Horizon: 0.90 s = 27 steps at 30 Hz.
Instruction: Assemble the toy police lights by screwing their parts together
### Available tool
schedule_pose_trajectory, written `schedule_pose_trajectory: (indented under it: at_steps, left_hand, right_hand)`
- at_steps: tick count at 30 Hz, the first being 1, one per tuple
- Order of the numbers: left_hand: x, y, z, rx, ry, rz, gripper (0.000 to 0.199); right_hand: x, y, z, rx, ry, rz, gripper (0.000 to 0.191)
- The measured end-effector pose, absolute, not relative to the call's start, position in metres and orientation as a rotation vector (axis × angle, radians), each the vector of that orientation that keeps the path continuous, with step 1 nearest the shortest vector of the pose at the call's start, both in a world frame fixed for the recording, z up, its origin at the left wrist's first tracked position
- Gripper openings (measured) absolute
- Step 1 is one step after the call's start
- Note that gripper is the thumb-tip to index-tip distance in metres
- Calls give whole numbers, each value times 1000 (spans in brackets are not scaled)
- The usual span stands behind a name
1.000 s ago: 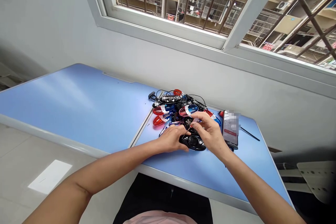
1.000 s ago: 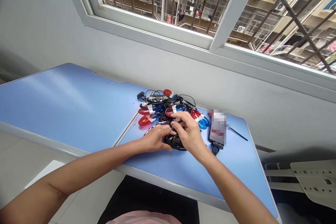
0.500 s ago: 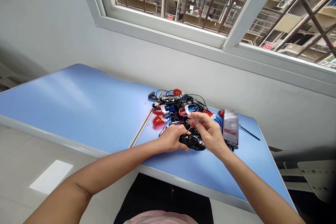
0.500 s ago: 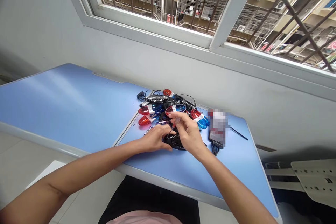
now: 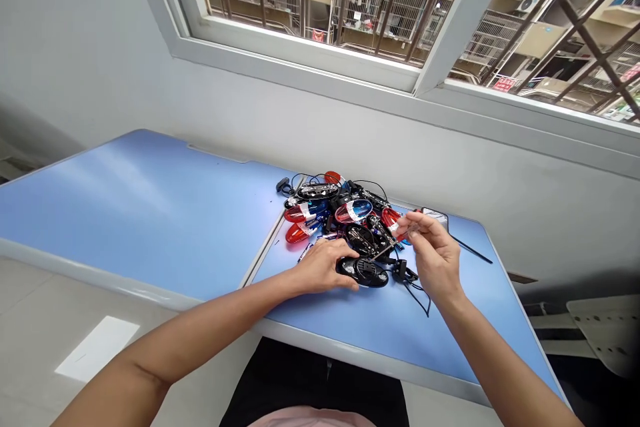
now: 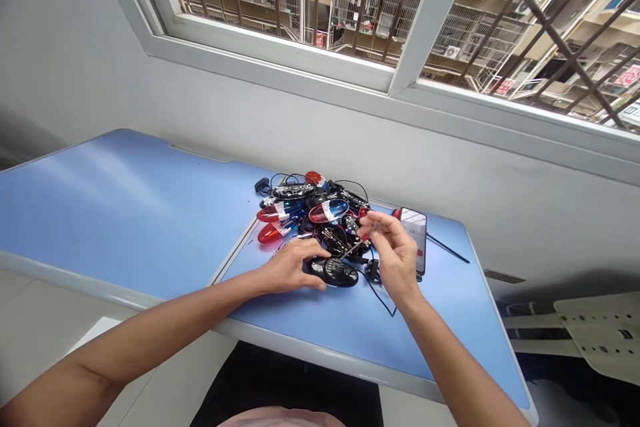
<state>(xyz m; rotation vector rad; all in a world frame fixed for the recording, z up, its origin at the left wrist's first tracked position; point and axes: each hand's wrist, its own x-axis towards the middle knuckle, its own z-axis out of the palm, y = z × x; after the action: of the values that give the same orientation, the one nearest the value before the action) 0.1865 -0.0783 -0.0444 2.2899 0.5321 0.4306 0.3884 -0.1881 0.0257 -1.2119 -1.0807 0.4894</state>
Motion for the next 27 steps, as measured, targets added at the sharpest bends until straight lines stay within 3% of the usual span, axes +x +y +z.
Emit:
schedule_pose_trajectory:
  at_steps: [13, 20, 27]
  left_hand:
    - [187, -78, -48, 2286, 555, 528, 59]
    - [185, -81, -44, 2145, 520, 605, 50]
    - [185, -81, -45, 2018, 591, 616, 46]
  right_hand:
    - [369, -211, 57, -1361, -1381, 185, 15]
    - [380, -211, 58, -1307, -988, 430, 18]
    - [383, -240, 59, -1582, -1137, 894, 28]
